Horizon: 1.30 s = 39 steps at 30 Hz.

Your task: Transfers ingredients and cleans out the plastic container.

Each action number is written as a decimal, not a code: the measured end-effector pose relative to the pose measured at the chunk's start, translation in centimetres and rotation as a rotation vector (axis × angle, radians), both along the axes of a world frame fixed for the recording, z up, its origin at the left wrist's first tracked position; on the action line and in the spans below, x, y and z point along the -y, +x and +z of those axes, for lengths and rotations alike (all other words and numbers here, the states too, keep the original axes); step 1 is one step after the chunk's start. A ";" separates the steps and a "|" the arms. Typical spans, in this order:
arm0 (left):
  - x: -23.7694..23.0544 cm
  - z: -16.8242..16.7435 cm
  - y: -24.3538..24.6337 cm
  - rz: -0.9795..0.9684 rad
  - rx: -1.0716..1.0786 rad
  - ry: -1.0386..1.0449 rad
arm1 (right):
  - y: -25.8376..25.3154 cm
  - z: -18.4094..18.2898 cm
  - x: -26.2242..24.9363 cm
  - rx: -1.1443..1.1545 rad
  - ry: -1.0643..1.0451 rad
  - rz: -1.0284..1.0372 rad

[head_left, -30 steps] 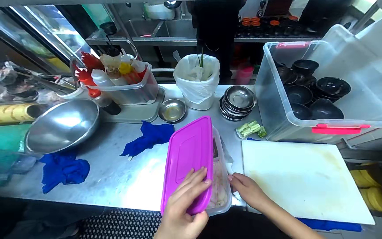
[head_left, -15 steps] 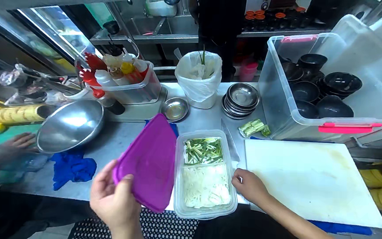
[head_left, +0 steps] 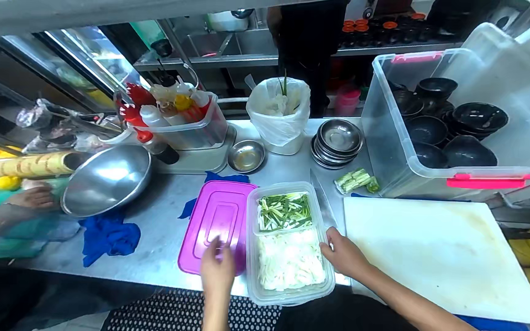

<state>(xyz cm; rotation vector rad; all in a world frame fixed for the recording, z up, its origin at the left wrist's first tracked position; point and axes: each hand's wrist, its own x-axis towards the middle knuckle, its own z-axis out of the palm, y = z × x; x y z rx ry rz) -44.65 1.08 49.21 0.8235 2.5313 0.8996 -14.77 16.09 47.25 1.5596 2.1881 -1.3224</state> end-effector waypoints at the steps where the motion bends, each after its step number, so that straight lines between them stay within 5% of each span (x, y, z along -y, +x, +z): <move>1: -1.2 -0.6 1.4 -0.044 0.066 0.011 | -0.2 0.0 -0.5 0.012 0.010 0.012; 5: -3.6 -2.4 4.4 -0.025 0.041 0.074 | 0.7 -0.2 -1.5 -0.045 0.084 0.067; 11: -1.5 -0.5 7.7 -0.011 0.094 0.583 | 3.2 0.7 0.3 -0.258 0.371 0.012; 17: -1.3 -1.3 7.1 0.043 0.218 0.520 | 2.5 0.8 -0.5 -0.223 0.228 0.039; 22: 0.5 0.3 8.3 -0.031 0.094 0.731 | 3.7 0.7 0.9 -0.385 0.451 0.018; 35: 0.2 -2.1 7.3 0.008 0.316 0.364 | 3.9 -0.4 0.4 -0.227 0.311 0.033; 39: -0.6 -1.6 7.3 -0.033 0.506 0.486 | 4.2 0.4 0.1 -0.111 0.424 0.037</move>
